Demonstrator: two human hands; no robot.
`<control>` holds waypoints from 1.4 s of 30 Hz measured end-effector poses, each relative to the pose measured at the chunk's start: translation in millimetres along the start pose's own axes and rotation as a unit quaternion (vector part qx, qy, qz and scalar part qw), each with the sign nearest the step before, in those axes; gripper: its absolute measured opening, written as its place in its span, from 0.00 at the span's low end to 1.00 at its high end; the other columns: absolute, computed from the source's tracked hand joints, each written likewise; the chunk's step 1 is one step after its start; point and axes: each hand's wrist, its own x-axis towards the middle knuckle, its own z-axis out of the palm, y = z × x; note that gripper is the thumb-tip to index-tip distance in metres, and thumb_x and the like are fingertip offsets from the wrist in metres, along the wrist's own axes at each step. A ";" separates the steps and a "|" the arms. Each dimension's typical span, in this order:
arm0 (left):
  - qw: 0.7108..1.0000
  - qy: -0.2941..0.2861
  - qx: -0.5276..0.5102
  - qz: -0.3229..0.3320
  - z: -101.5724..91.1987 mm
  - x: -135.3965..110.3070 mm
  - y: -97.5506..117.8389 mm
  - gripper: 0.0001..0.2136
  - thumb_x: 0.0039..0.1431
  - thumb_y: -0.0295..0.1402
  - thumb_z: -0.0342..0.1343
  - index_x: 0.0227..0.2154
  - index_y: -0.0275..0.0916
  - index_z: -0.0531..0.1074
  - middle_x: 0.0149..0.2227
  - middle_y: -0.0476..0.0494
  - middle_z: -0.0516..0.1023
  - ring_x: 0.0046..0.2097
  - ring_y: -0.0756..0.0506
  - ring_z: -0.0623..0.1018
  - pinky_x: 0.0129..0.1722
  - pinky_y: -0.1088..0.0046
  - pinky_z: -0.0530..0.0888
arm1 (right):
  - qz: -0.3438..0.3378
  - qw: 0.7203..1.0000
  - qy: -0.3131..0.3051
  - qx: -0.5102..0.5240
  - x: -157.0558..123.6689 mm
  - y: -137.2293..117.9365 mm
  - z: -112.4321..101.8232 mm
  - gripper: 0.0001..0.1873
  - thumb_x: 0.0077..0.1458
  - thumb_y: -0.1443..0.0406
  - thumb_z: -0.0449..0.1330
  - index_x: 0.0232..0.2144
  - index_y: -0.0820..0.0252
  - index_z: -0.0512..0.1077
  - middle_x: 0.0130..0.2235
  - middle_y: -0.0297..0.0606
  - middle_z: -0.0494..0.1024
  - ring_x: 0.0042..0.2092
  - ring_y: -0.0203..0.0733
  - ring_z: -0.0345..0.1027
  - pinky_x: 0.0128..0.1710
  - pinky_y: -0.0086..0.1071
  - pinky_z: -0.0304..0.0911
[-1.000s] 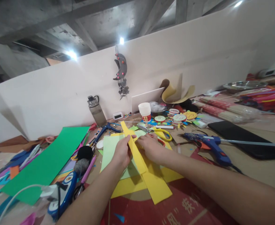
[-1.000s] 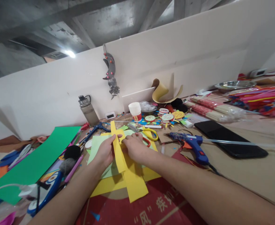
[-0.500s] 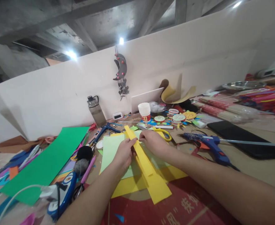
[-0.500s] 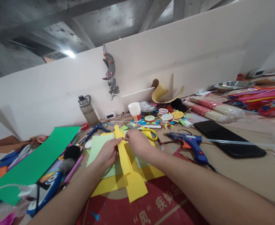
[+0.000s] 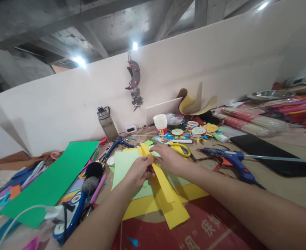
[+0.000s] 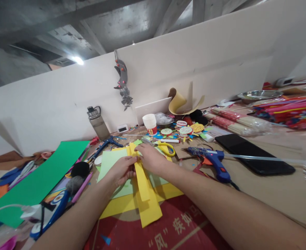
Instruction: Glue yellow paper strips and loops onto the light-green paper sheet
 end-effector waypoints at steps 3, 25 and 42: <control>1.000 -0.021 0.000 -0.009 -3.1 -0.3 2.8 0.07 0.54 0.32 0.57 0.28 0.31 0.70 0.21 0.46 0.72 0.18 0.54 0.70 0.19 0.80 0.71 | -0.058 0.998 -0.012 0.028 -2.5 1.6 5.2 0.22 0.50 0.77 0.53 0.48 0.65 0.70 0.50 0.49 0.73 0.53 0.45 0.63 0.52 0.37 0.56; 0.874 0.029 0.344 0.341 -42.1 9.9 20.7 0.14 0.48 0.21 0.56 0.36 0.43 0.77 0.45 0.42 0.77 0.51 0.42 0.71 0.56 0.68 0.61 | -0.049 0.987 -0.139 -0.069 -3.7 -7.8 7.1 0.16 0.51 0.73 0.53 0.40 0.61 0.74 0.43 0.45 0.77 0.48 0.45 0.66 0.48 0.36 0.52; 0.705 0.000 0.631 0.323 -41.7 16.4 4.7 0.16 0.59 0.25 0.42 0.45 0.38 0.71 0.51 0.41 0.73 0.53 0.45 0.71 0.56 0.64 0.64 | -0.031 0.974 -0.177 -0.136 -5.3 -21.7 -2.8 0.16 0.53 0.73 0.51 0.40 0.58 0.74 0.43 0.46 0.77 0.49 0.50 0.66 0.49 0.43 0.50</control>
